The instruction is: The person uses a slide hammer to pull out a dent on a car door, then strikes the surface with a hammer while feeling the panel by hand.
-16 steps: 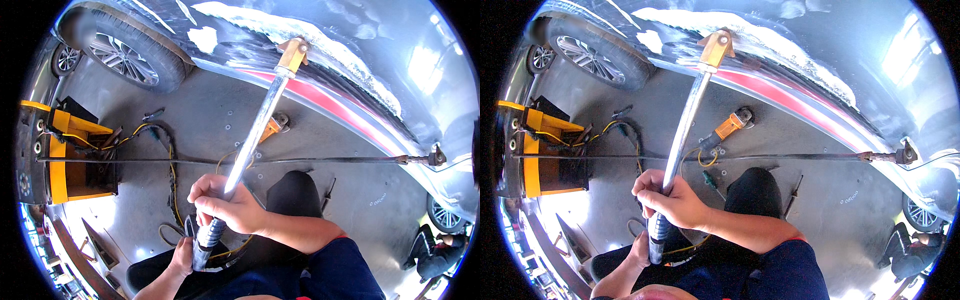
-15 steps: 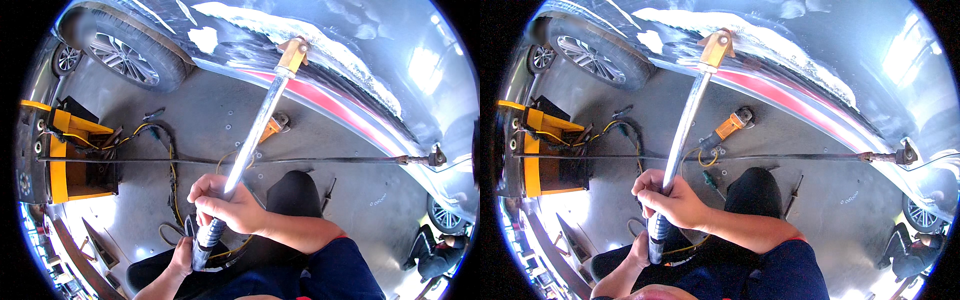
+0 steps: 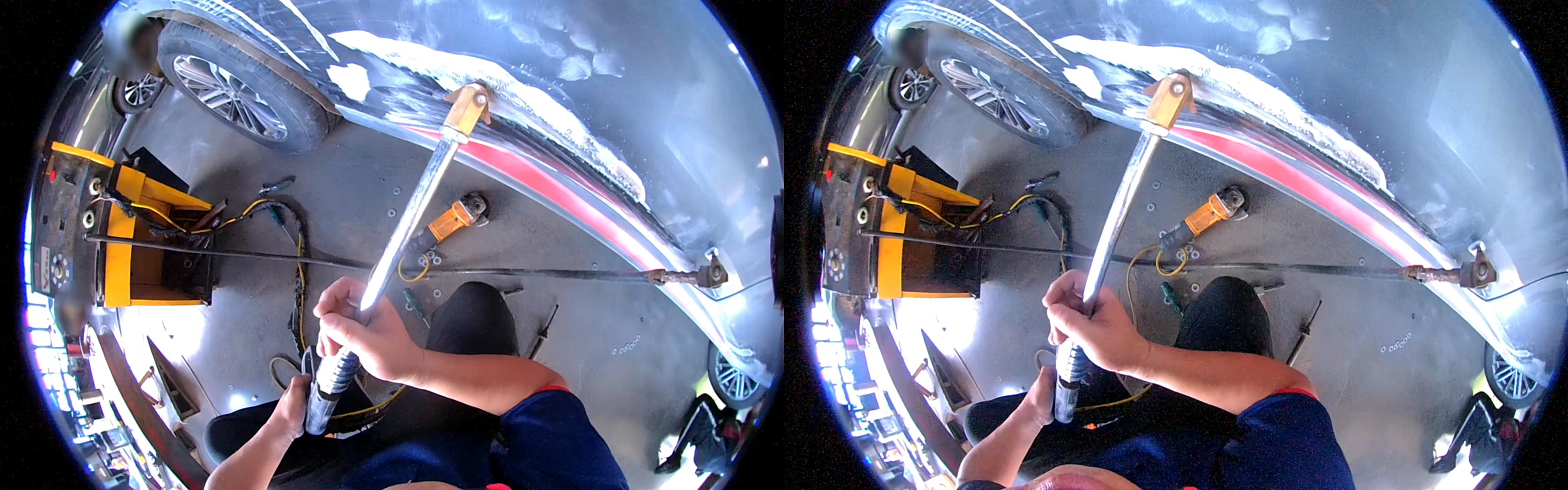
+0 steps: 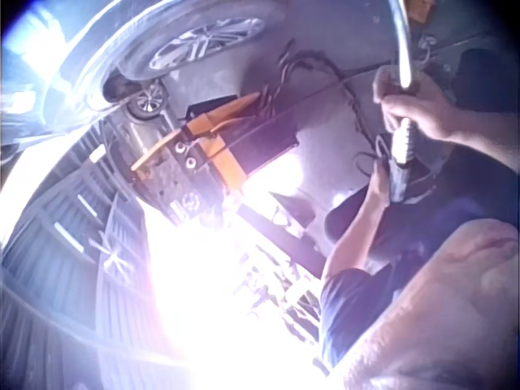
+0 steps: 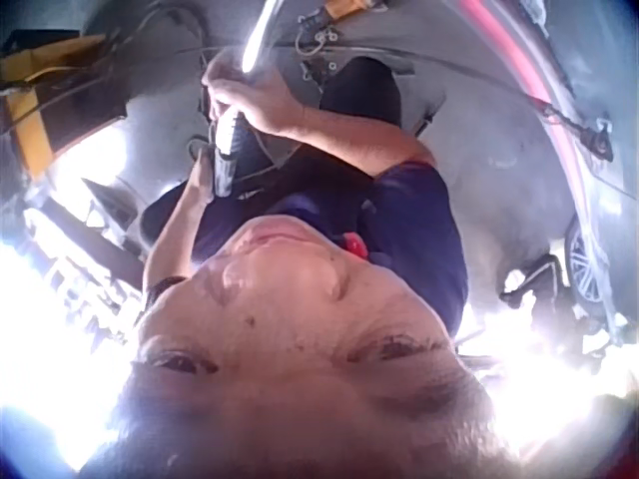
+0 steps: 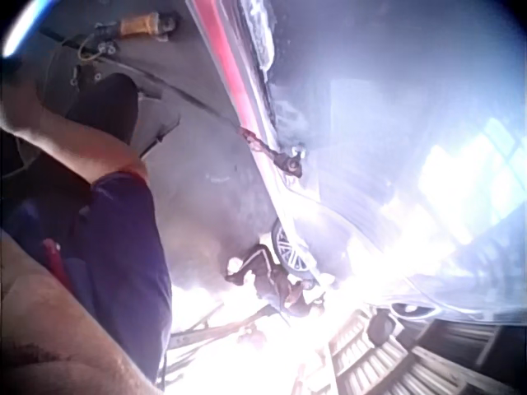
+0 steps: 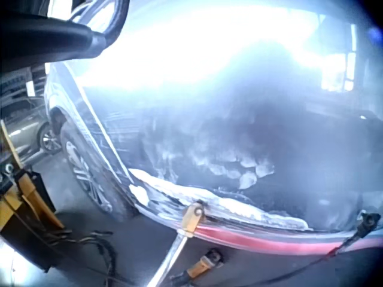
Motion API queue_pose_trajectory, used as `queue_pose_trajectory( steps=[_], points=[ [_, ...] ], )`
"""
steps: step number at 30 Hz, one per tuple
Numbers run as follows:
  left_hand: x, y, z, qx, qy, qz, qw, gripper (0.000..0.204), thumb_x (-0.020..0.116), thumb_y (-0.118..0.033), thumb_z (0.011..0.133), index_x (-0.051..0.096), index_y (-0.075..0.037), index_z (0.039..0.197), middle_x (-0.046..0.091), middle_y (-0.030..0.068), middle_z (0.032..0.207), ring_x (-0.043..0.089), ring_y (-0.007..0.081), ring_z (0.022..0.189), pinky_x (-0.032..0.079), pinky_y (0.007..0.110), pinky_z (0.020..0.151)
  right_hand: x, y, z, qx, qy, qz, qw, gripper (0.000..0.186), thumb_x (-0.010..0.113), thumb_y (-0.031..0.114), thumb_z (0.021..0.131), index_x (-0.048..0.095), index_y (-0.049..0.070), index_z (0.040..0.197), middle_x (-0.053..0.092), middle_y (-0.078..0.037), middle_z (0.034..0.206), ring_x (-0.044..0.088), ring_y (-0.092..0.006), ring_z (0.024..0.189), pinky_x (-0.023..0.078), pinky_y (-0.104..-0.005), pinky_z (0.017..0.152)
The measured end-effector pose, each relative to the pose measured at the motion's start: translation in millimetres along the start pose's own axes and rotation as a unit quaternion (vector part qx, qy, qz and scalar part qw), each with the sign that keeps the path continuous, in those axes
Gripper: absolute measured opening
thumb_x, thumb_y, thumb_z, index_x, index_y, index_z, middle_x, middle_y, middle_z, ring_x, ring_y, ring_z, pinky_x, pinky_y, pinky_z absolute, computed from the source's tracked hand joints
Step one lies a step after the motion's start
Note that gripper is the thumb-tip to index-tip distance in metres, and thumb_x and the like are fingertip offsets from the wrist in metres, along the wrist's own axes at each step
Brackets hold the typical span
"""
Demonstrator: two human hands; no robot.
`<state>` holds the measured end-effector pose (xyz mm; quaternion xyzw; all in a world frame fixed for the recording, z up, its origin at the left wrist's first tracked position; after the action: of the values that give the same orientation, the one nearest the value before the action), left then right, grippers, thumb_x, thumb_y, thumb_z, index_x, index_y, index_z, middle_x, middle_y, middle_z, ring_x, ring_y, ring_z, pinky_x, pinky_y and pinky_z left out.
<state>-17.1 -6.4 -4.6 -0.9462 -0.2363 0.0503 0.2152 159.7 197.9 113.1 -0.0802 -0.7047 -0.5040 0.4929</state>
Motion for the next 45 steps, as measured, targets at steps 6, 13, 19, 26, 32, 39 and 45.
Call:
queue_pose_trajectory(
  steps=[6,13,19,26,32,39,45],
  points=[
    [-3,-25,-6,0.079,-0.042,-0.092,0.992,0.041,0.038,-0.033,0.095,0.062,-0.003,0.106,0.068,0.0123,0.093,0.069,0.0245,0.085,0.056,0.038,0.081,-5,14,9,-0.02,0.011,-0.088,0.996,0.032,0.059,0.004,0.093,0.045,0.001,0.122,0.063,-0.01,0.1,0.061,-0.0155,0.095,0.049,-0.0322,0.085],
    [-18,-44,-8,0.011,-0.007,0.068,0.998,0.039,0.038,-0.032,0.098,0.062,-0.003,0.107,0.069,0.0102,0.088,0.068,0.0213,0.076,0.057,0.036,0.073,3,9,10,0.035,0.008,-0.103,0.994,0.02,0.062,0.009,0.093,0.049,0.003,0.106,0.064,-0.01,0.098,0.063,-0.0158,0.09,0.052,-0.0319,0.081],
    [-18,-11,1,-0.135,0.158,0.351,0.913,0.043,0.042,-0.037,0.1,0.061,-0.002,0.116,0.069,0.0121,0.095,0.067,0.0238,0.079,0.055,0.037,0.073,16,9,-16,0.033,0.029,-0.061,0.997,0.016,0.06,0.003,0.092,0.048,0.004,0.104,0.064,-0.01,0.1,0.061,-0.0148,0.097,0.05,-0.0328,0.086],
    [1,-59,56,0.039,0.061,0.478,0.875,0.053,0.039,-0.041,0.102,0.06,0.003,0.122,0.069,0.0165,0.106,0.067,0.0268,0.09,0.053,0.042,0.079,-22,-30,-38,0.011,0.01,-0.076,0.997,0.01,0.061,-0.002,0.093,0.055,0.003,0.1,0.064,-0.009,0.097,0.064,-0.0173,0.098,0.05,-0.0343,0.089],
    [5,-87,167,0.047,0.03,0.654,0.755,0.064,0.032,-0.049,0.103,0.058,0.004,0.128,0.066,0.0204,0.119,0.064,0.03,0.106,0.047,0.044,0.094,-55,-27,-24,0.036,-0.085,-0.1,0.991,0.007,0.059,0.004,0.095,0.065,0.0,0.095,0.067,-0.01,0.096,0.064,-0.016,0.094,0.05,-0.0295,0.086],
    [87,-62,229,0.018,0.392,0.797,0.458,0.066,0.032,-0.051,0.1,0.058,0.0,0.133,0.054,0.0227,0.14,0.057,0.037,0.122,0.042,0.045,0.105,-100,-50,-53,-0.042,-0.443,0.068,0.893,0.04,0.045,0.028,0.103,0.056,0.002,0.075,0.059,-0.015,0.072,0.061,-0.0294,0.069,0.051,-0.0476,0.083],
    [292,-316,-82,0.819,0.172,0.547,0.012,0.08,0.054,-0.04,0.087,0.031,-0.001,0.153,0.028,0.0213,0.159,0.029,0.0402,0.146,0.02,0.06,0.118,-59,-74,-120,-0.12,-0.64,0.036,0.758,0.044,0.046,0.029,0.104,0.049,0.006,0.067,0.053,-0.011,0.065,0.059,-0.0272,0.068,0.048,-0.04,0.073]
  ],
)
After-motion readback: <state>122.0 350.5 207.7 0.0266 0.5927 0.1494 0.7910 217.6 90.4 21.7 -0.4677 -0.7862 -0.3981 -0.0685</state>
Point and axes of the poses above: each hand's wrist, its own z-axis towards the middle knuckle, its own x-axis out of the palm, y = z × x, the point moved 7 cm from there along z, towards the middle knuckle
